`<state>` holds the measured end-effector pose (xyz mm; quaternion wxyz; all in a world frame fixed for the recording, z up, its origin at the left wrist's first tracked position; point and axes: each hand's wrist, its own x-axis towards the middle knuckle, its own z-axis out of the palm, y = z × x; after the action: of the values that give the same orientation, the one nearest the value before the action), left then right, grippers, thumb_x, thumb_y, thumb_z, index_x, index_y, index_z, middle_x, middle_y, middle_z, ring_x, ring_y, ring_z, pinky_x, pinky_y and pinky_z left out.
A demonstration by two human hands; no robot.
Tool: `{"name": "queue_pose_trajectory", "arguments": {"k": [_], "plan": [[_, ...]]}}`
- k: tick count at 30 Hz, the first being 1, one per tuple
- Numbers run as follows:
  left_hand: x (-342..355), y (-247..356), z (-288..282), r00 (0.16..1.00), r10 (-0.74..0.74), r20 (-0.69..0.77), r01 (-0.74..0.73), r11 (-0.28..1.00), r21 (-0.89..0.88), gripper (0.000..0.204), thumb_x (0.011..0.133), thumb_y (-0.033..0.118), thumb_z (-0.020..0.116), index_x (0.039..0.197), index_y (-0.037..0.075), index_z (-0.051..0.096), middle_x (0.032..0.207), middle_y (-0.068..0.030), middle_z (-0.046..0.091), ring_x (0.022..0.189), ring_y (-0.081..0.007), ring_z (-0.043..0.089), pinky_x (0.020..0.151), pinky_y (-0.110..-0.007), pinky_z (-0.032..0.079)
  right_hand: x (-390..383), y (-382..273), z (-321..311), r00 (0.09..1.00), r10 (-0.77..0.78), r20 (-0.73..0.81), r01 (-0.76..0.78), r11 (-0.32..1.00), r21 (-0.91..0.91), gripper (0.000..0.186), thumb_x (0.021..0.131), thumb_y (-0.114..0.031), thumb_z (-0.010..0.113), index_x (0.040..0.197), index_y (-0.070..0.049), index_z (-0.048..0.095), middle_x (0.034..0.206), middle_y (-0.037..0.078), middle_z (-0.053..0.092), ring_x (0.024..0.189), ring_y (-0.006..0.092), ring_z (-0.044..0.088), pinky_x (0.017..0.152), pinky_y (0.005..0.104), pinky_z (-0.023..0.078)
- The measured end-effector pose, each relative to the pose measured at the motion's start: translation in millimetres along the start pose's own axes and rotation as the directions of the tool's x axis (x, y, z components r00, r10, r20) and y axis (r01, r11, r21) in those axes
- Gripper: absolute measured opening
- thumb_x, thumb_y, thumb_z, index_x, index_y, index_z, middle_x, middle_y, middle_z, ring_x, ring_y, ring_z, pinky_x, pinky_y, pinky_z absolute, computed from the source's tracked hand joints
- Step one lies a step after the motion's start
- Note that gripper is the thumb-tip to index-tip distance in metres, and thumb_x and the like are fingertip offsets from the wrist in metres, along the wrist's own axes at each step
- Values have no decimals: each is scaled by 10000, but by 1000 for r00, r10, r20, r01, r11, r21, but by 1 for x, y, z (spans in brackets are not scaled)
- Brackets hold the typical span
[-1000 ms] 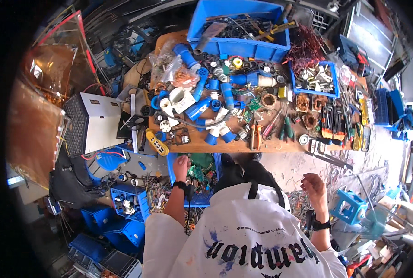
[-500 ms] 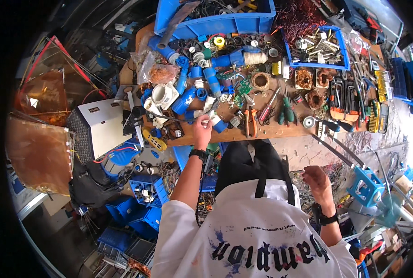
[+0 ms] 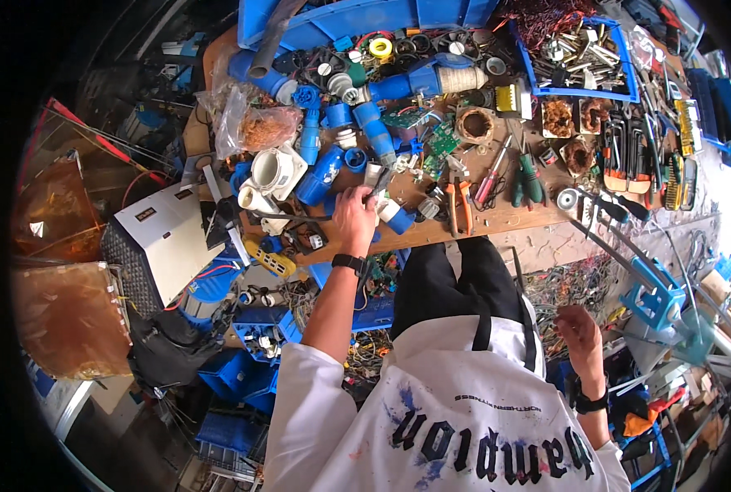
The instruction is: The person picks up and inspects various small electronic components and tools from a cluttered workbench. They handle a white plastic housing, a small gold-colored metal bracket, a blue cylindrical device, and a black cable, turning them over in their hands to examine them closely before placing them back on the table.
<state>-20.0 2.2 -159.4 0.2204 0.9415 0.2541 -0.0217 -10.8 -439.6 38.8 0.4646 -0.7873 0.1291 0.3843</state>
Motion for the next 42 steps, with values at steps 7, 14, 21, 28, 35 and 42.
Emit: {"name": "queue_pose_trajectory", "arguments": {"k": [7, 14, 21, 28, 35, 42], "plan": [[1, -35, -33, 991, 70, -114, -69, 998, 16, 186, 801, 138, 697, 977, 96, 657, 950, -98, 632, 910, -325, 574, 818, -430, 477, 0, -15, 33, 999, 19, -32, -16, 997, 70, 213, 909, -46, 593, 1116, 4, 590, 922, 55, 655, 827, 109, 626, 756, 246, 504], [6, -47, -43, 994, 73, -85, -73, 997, 9, 171, 802, 113, 692, 966, 97, 646, 931, -109, 620, 932, -324, 571, 830, -425, 465, -8, -14, 45, 999, -9, -41, 11, 999, 31, 198, 934, -72, 576, 1120, -5, 586, 926, 46, 651, 809, 101, 617, 742, 243, 498], [12, -46, -47, 999, 42, 17, -42, 999, 33, 251, 791, 129, 719, 1019, 73, 629, 976, -109, 627, 958, -330, 582, 838, -437, 474, -12, -5, 34, 983, 29, -180, -7, 993, 119, 207, 934, -71, 580, 1132, -10, 592, 933, 54, 655, 801, 104, 625, 745, 243, 509], [3, 18, -12, 977, 176, 119, -129, 937, -326, 295, 818, 80, 706, 1098, 97, 615, 940, -58, 645, 772, -203, 625, 679, -315, 504, 11, 33, 52, 986, 144, -89, -110, 946, 306, 207, 954, -107, 595, 1132, -1, 594, 931, 41, 653, 802, 105, 622, 764, 244, 502], [28, 94, 27, 839, 511, 188, -461, 850, -254, 463, 839, 79, 664, 1284, 93, 539, 1171, -115, 566, 987, -290, 593, 826, -382, 513, 36, 38, 78, 963, 209, 171, -268, 820, 506, 229, 971, -181, 577, 1104, 5, 591, 900, 52, 659, 803, 132, 641, 753, 268, 519], [59, 117, 56, 826, 433, 360, -414, 900, -132, 410, 833, 92, 673, 1233, 138, 597, 997, -105, 551, 909, -301, 604, 774, -394, 514, 42, 62, 87, 958, 245, 150, -285, 868, 406, 211, 960, -134, 588, 1099, 24, 581, 892, 54, 650, 808, 109, 611, 739, 255, 507]]}}
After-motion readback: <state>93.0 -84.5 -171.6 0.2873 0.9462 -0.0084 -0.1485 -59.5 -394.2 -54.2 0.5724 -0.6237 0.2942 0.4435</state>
